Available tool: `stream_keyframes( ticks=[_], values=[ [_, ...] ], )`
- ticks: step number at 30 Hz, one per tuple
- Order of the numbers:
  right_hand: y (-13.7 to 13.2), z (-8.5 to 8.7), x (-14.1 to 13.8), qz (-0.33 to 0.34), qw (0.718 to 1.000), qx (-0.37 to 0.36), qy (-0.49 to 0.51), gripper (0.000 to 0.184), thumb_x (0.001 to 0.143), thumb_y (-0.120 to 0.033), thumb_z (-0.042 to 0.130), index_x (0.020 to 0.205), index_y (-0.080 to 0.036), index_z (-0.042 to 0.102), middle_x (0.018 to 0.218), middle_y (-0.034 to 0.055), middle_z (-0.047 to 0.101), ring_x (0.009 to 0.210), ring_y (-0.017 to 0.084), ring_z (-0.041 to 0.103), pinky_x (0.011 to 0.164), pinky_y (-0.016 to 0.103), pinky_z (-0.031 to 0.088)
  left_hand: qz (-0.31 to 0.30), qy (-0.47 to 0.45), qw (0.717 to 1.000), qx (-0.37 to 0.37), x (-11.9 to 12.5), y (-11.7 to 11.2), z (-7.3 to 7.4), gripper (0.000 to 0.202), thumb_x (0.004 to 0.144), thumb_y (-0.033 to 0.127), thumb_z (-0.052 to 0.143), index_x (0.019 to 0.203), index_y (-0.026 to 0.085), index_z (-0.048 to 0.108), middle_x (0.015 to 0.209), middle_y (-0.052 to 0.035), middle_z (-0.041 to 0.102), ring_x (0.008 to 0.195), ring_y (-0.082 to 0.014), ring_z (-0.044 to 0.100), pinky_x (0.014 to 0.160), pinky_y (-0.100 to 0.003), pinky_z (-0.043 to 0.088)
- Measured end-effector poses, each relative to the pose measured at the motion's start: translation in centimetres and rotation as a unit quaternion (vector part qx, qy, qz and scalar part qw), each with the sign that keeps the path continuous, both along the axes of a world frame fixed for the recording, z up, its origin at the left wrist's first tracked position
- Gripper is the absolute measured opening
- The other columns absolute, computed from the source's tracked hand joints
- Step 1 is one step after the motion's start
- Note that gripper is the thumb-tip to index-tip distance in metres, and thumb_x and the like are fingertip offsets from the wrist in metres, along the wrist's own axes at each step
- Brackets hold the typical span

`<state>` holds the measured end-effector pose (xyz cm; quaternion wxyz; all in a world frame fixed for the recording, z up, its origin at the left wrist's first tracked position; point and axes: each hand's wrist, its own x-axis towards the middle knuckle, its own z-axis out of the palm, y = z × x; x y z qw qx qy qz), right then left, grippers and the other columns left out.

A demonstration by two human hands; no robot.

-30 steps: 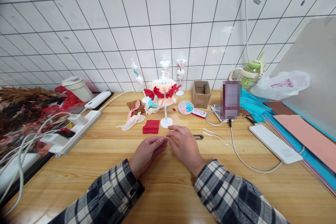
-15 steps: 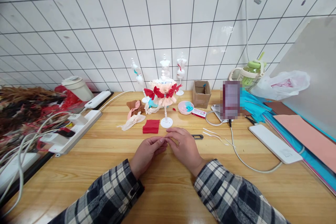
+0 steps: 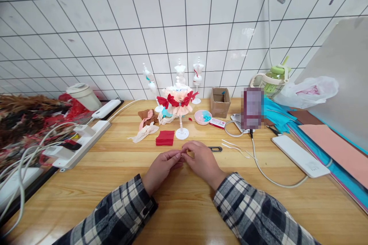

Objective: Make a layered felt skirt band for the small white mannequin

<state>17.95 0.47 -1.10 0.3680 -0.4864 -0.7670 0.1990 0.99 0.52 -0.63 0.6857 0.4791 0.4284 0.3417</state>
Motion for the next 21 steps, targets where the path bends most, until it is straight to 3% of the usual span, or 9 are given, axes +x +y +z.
stream_keyframes(
  ticks=[5,8,12,17,21],
  values=[
    [-0.2,0.25,-0.15,0.019,0.999,-0.017,0.025,0.011,0.081,-0.019,0.058,0.092,-0.021,0.061,0.088,0.0029,0.067,0.078,0.016,0.062,0.074,0.032,0.051,-0.023,-0.003,1.0,-0.005,-0.21,0.02,0.48,0.031,0.073,0.047,0.068,0.088,0.02,0.076,0.097,-0.0051,0.072,0.094,-0.0219,0.061,0.081,-0.028,0.045],
    [-0.36,0.28,-0.23,0.018,0.999,-0.017,0.042,0.026,0.082,-0.019,0.059,0.108,-0.021,0.057,0.095,0.0036,0.068,0.079,0.016,0.063,0.078,0.033,0.051,-0.028,-0.017,0.999,-0.01,-0.24,0.05,0.58,0.032,0.074,0.045,0.068,0.091,0.019,0.076,0.101,-0.0061,0.072,0.095,-0.022,0.061,0.083,-0.029,0.044],
    [-0.46,0.18,-0.18,0.008,1.0,0.005,0.02,0.027,0.082,-0.019,0.059,0.109,-0.023,0.06,0.1,0.0045,0.068,0.085,0.018,0.064,0.082,0.036,0.051,-0.021,-0.018,1.0,-0.011,-0.12,0.01,0.52,0.033,0.072,0.042,0.071,0.096,0.018,0.075,0.105,-0.0082,0.071,0.094,-0.0212,0.061,0.082,-0.03,0.045],
    [-0.45,0.46,-0.01,-0.005,0.998,0.061,0.019,0.032,0.081,-0.018,0.058,0.113,-0.023,0.059,0.129,0.008,0.053,0.115,0.022,0.053,0.095,0.04,0.047,0.071,-0.042,0.995,-0.049,-0.14,-0.04,0.31,0.036,0.069,0.04,0.075,0.097,0.018,0.074,0.102,-0.0097,0.071,0.091,-0.0197,0.063,0.075,-0.028,0.048],
    [-0.52,0.68,0.06,0.002,0.998,0.066,-0.01,0.034,0.08,-0.015,0.057,0.113,-0.024,0.059,0.133,0.0082,0.049,0.121,0.023,0.048,0.102,0.042,0.043,0.102,-0.079,0.99,-0.062,-0.22,0.12,0.07,0.034,0.067,0.035,0.078,0.097,0.018,0.073,0.104,-0.0094,0.07,0.089,-0.0174,0.063,0.075,-0.027,0.048]
  ],
)
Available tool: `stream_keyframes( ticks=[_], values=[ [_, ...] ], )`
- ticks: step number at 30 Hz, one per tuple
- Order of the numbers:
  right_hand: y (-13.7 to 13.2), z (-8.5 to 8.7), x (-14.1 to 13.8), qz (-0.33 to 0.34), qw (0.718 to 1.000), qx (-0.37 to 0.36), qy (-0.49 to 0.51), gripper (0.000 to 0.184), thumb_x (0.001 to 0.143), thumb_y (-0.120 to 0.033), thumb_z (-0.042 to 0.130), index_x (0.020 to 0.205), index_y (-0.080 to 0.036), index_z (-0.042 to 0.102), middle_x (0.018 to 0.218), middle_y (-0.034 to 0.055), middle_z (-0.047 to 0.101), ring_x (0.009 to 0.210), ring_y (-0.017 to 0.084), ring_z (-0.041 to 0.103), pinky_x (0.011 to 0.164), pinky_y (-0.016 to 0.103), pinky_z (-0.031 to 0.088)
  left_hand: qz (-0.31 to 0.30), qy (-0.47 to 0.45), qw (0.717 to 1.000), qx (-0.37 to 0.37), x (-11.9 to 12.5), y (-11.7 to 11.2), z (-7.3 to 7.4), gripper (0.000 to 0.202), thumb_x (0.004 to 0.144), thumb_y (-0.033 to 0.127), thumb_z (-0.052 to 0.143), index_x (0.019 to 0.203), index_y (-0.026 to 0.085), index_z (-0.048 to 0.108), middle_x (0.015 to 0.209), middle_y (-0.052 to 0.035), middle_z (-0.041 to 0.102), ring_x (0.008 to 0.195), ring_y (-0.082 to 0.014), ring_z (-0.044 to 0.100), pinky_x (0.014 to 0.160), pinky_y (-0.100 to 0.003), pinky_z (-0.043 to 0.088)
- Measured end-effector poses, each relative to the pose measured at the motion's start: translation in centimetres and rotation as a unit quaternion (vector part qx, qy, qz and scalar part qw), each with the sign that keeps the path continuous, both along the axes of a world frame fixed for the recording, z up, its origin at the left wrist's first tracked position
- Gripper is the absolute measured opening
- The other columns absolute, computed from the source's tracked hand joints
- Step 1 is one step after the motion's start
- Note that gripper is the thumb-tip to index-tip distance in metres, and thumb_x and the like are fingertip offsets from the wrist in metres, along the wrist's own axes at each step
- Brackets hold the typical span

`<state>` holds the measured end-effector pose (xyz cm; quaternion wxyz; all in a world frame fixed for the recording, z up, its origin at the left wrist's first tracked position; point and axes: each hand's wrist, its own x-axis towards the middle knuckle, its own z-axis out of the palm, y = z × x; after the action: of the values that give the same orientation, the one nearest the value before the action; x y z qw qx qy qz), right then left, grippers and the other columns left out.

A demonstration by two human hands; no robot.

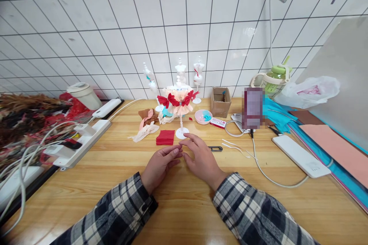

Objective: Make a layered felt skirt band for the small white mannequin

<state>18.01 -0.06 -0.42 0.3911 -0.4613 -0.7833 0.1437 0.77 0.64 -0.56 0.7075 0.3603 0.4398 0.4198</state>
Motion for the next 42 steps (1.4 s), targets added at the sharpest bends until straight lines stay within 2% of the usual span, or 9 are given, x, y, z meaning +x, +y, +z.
stream_keyframes(
  ticks=[6,10,13,16,20,23,27,35,42],
  values=[
    [-0.2,0.1,-0.3,0.024,1.0,-0.009,-0.006,0.037,0.081,-0.014,0.055,0.116,-0.026,0.058,0.134,0.0076,0.048,0.119,0.022,0.051,0.102,0.042,0.043,0.038,-0.015,0.999,0.001,0.2,0.1,0.0,0.034,0.063,0.035,0.081,0.091,0.016,0.074,0.092,-0.0072,0.071,0.083,-0.0164,0.063,0.073,-0.026,0.048],
    [-0.2,0.2,-0.3,0.03,0.999,-0.005,0.029,0.03,0.083,-0.015,0.053,0.11,-0.025,0.062,0.131,0.0076,0.05,0.118,0.021,0.052,0.102,0.04,0.042,0.047,-0.002,0.999,0.013,0.1,0.1,0.1,0.03,0.061,0.036,0.081,0.083,0.016,0.074,0.081,-0.0046,0.071,0.079,-0.016,0.062,0.07,-0.025,0.048],
    [-0.1,0.2,-0.3,0.031,0.998,-0.011,0.059,0.019,0.083,-0.016,0.054,0.098,-0.023,0.064,0.123,0.0075,0.055,0.116,0.021,0.052,0.1,0.039,0.044,0.017,0.039,0.998,0.04,0.0,0.1,0.3,0.029,0.061,0.037,0.08,0.08,0.016,0.074,0.077,-0.0037,0.07,0.075,-0.0157,0.061,0.07,-0.026,0.047],
    [-0.2,0.2,-0.5,0.035,0.993,-0.043,0.101,0.008,0.082,-0.017,0.056,0.086,-0.021,0.062,0.11,0.0074,0.061,0.096,0.018,0.06,0.087,0.036,0.05,-0.039,0.081,0.993,0.071,-0.2,0.2,0.6,0.028,0.062,0.038,0.079,0.078,0.015,0.075,0.078,-0.0048,0.071,0.072,-0.016,0.06,0.071,-0.027,0.047],
    [-0.1,0.0,-0.5,0.053,0.966,-0.141,0.211,0.027,0.081,-0.023,0.059,0.108,-0.021,0.054,0.103,0.0061,0.064,0.068,0.011,0.06,0.068,0.029,0.053,-0.074,0.093,0.988,0.097,-0.3,0.3,0.8,0.028,0.063,0.039,0.078,0.076,0.015,0.075,0.074,-0.0047,0.07,0.069,-0.0164,0.058,0.068,-0.027,0.045],
    [0.4,-0.2,0.0,0.071,0.945,-0.191,0.254,0.027,0.082,-0.03,0.06,0.106,-0.019,0.059,0.096,0.0056,0.067,0.07,0.012,0.062,0.068,0.028,0.053,-0.078,0.088,0.989,0.094,-0.3,0.2,0.8,0.027,0.064,0.039,0.078,0.076,0.015,0.075,0.071,-0.0039,0.069,0.069,-0.016,0.058,0.068,-0.027,0.045],
    [1.2,-0.4,0.9,0.111,0.948,-0.207,0.214,0.02,0.081,-0.036,0.064,0.088,-0.019,0.068,0.086,0.005,0.069,0.078,0.016,0.064,0.073,0.031,0.053,-0.094,0.082,0.989,0.077,-0.2,0.1,0.9,0.028,0.064,0.041,0.077,0.077,0.016,0.076,0.073,-0.0038,0.069,0.07,-0.0167,0.059,0.069,-0.028,0.045],
    [1.4,-0.3,1.3,0.106,0.977,-0.132,0.132,0.012,0.082,-0.03,0.062,0.081,-0.02,0.068,0.091,0.006,0.069,0.086,0.017,0.064,0.079,0.032,0.052,-0.103,0.085,0.99,0.053,-0.2,0.1,0.8,0.033,0.064,0.044,0.076,0.081,0.016,0.076,0.074,-0.0045,0.07,0.072,-0.0179,0.06,0.071,-0.029,0.047],
    [0.6,-0.1,1.0,0.101,0.994,-0.014,0.033,0.006,0.084,-0.022,0.058,0.088,-0.022,0.062,0.117,0.0071,0.063,0.109,0.019,0.058,0.094,0.037,0.047,-0.126,0.082,0.987,0.056,-0.4,0.1,0.4,0.033,0.072,0.044,0.07,0.09,0.017,0.075,0.083,-0.006,0.071,0.081,-0.019,0.062,0.073,-0.028,0.047]
  ],
)
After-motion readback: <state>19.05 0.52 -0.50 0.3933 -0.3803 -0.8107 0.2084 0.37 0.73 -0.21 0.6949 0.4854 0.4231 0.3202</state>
